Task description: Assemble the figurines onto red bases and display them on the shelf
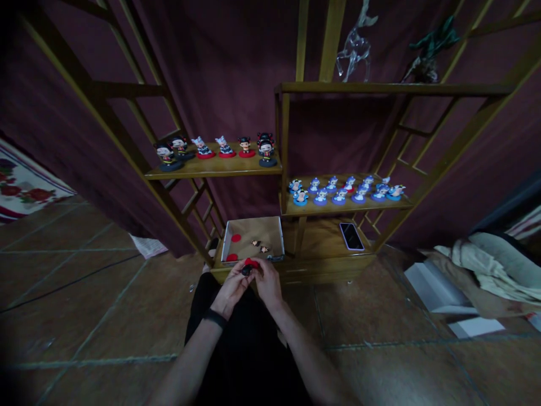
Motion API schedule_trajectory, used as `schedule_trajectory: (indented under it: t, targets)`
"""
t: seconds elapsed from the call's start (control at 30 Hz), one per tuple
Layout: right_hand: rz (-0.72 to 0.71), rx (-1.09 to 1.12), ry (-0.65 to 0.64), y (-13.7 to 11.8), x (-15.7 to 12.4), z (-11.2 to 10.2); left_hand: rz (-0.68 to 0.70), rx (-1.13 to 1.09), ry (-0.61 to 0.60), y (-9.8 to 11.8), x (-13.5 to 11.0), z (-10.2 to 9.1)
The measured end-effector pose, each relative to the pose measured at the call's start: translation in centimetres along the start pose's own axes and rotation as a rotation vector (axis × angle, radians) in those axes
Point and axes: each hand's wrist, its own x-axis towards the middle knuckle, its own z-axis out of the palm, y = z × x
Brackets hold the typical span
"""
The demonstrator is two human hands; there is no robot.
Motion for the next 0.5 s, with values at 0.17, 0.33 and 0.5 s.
schedule_trajectory:
  t: [0.17,0.33,0.5]
  targets:
    - [-0.085,-0.076,-0.011,-0.7,-0.6,-0.3,0.045,-0.008,-0.002,-0.1,-0.3,0.3]
    - [-0.091,-0.078,0.002,-0.5,-0.6,0.0,0.044,-0.043,-0.034,-0.2,0.1,-0.1]
    - [0.179,0.173,0.075,2.2,1.0,1.1,-0.049,-0.005,0.029,-0.8,1.2,-0.2]
